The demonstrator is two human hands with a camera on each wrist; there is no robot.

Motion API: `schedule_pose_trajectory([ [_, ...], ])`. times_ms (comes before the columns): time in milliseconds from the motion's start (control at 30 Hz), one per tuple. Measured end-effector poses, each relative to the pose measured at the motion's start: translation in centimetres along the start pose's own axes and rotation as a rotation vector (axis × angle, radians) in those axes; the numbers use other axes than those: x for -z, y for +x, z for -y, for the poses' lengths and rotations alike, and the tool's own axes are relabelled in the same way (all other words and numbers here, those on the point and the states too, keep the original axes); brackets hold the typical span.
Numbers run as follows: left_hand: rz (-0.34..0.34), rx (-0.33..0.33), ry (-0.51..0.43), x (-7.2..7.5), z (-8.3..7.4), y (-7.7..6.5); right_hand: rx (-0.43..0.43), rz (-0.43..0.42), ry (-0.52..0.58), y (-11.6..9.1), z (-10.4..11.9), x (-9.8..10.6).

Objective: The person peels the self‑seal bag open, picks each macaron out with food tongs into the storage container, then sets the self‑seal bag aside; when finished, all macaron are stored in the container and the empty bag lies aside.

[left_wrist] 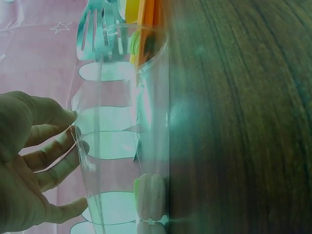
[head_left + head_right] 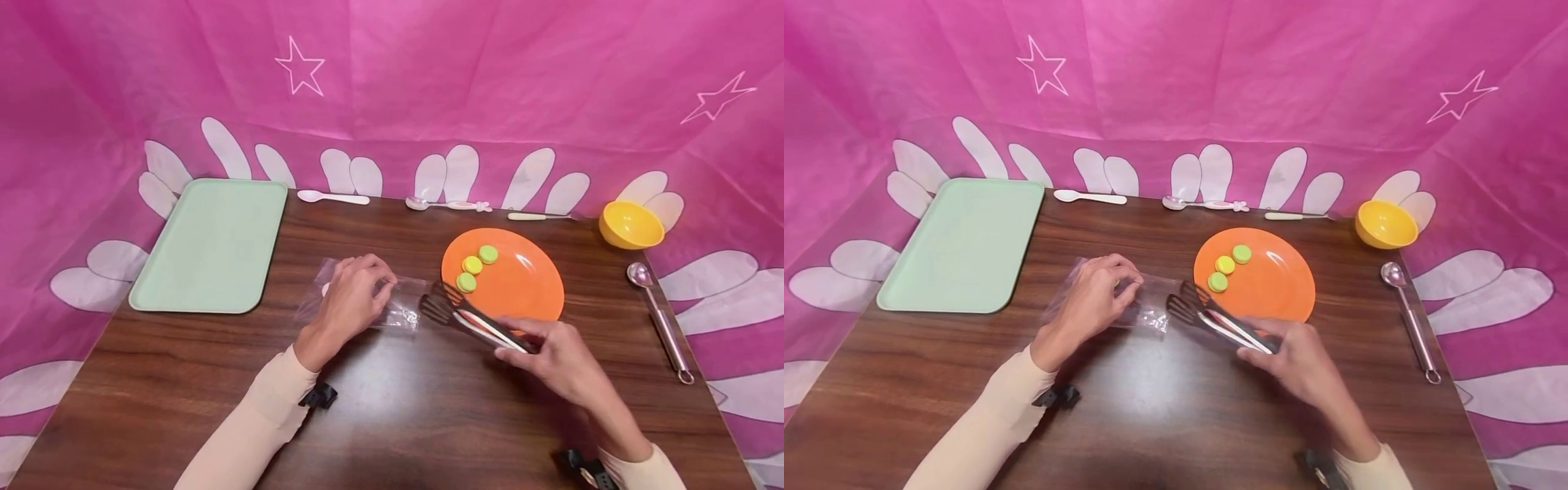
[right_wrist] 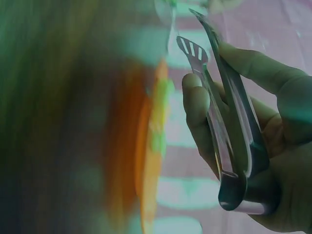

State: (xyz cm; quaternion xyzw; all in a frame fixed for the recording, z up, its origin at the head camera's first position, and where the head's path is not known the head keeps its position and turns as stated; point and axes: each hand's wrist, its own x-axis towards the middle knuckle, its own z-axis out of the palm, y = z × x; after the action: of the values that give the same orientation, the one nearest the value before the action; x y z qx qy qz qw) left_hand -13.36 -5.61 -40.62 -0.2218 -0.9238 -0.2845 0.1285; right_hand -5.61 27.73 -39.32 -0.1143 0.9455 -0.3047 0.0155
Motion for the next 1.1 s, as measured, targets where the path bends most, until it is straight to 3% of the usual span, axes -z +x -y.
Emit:
schedule_pose_trajectory([
  [267, -0.002, -0.015, -0.017, 0.1, 0.0, 0.0, 0.055, 0.137, 0.104, 3.5, 2.9, -4.0],
  [533, -0.012, -0.026, -0.028, 0.0, 0.1, 0.0, 0.088, 0.082, 0.061, 6.7, 5.7, -6.9],
  [800, -0.028, -0.046, -0.036, 0.0, 0.1, 0.3, 0.081, 0.031, 0.048, 7.1, 6.8, -7.9],
  [1100, -0.036, -0.024, -0.061, 0.0, 0.1, 0.1, 0.072, 0.052, 0.051, 6.9, 7.0, -7.7],
])
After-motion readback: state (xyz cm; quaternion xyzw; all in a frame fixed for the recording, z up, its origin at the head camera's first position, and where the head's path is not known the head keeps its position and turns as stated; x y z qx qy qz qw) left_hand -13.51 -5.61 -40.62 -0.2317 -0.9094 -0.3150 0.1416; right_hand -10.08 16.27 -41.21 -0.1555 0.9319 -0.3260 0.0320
